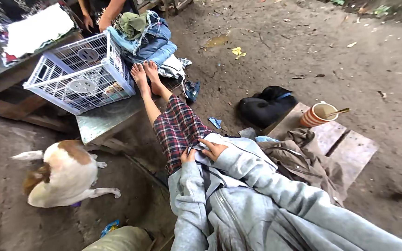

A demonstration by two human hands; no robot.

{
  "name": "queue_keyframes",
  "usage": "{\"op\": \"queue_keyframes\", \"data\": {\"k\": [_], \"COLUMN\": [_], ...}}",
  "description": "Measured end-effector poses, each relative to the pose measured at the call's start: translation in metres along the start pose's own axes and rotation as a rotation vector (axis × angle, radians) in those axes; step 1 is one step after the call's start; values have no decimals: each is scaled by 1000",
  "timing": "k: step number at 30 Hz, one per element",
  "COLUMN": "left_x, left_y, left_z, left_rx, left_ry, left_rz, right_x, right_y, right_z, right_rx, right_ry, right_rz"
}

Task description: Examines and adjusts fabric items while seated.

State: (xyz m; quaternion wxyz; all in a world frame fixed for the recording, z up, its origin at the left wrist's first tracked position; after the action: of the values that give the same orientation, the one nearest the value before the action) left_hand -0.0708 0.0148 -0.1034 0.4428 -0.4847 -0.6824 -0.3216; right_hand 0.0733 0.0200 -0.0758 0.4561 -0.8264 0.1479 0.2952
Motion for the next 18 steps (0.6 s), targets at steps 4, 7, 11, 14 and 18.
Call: {"op": "queue_keyframes", "data": {"k": [4,7,11,14,18], "left_x": [-4,-5,-9,-7,-5], "left_y": [1,1,1,1,0], "left_z": [0,-1,2,1,1], "left_rx": [-2,12,31,34,16], "left_ry": [17,16,20,15,8], "left_rz": [-32,-42,-86,-74,-39], "right_x": [-7,-8,0,0,-2], "right_y": [-2,-1,2,1,-1], "right_z": [2,5,1,0,3], "right_rx": [-16,-20,16,3,-10], "right_ry": [7,-26,-42,-33,-47], "right_rz": [-15,-24,-18,-17,-14]}}
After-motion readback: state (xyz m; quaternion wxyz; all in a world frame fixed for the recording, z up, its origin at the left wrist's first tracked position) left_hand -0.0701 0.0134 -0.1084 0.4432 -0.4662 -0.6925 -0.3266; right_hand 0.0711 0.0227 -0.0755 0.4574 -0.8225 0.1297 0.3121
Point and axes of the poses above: each hand's wrist, its own z-axis towards the middle knuckle, its own y-axis out of the palm, x = y × z, the point moved 3 cm from there along z, towards the middle knuckle, and after that the axes turned 6 degrees about -z, right-handed, at the moved point
